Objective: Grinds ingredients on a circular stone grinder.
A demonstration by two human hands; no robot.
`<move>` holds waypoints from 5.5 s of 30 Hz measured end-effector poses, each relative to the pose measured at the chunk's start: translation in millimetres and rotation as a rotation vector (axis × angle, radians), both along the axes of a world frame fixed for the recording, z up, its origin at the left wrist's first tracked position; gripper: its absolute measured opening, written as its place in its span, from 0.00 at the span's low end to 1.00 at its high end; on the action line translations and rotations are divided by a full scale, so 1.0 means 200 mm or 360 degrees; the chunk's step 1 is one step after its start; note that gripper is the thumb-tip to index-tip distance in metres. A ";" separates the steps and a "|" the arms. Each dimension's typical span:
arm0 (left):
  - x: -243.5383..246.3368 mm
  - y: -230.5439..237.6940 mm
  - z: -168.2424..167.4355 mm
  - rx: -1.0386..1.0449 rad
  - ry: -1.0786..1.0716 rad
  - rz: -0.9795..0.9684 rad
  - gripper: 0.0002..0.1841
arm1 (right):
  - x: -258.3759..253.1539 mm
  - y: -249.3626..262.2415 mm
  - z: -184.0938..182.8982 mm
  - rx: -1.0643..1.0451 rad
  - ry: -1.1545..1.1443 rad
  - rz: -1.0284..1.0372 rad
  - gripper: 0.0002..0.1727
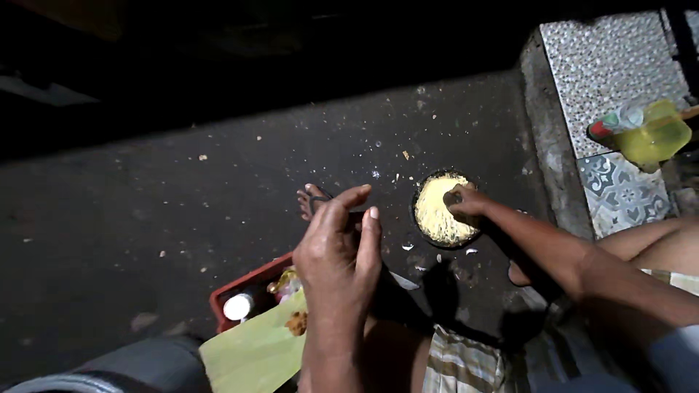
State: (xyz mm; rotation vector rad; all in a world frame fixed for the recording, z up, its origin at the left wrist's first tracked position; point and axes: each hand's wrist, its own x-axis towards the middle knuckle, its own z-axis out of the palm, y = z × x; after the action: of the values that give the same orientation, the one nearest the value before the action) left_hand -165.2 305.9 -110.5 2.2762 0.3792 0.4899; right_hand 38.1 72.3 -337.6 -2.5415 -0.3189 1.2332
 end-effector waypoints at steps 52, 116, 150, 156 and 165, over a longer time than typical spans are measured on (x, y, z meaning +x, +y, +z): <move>-0.01 -0.03 0.00 0.0131 0.0200 -0.0105 0.17 | -0.28 -0.10 -0.08 -0.0085 -0.0152 0.0352 0.37; 0.08 -0.15 -0.06 0.0194 0.0232 -0.0193 0.19 | -0.17 -0.30 -0.06 -0.0031 -0.0190 0.0381 0.37; 0.08 -0.19 -0.06 0.0138 0.0310 -0.0289 0.16 | 0.05 0.09 -0.05 0.0280 0.0124 -0.0227 0.36; 0.04 -0.15 -0.04 0.0160 0.0215 -0.0250 0.17 | -0.27 -0.05 -0.04 -0.0085 -0.0129 0.0642 0.35; 0.01 -0.13 -0.06 0.0183 0.0180 -0.0205 0.17 | -0.20 0.08 -0.05 -0.0103 -0.0197 0.0072 0.37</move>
State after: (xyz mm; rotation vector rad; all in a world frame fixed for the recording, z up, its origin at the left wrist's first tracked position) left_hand -163.3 280.0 -121.8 2.4287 0.2637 0.3258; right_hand -1.0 88.5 -347.7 -2.6863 -0.3713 1.1217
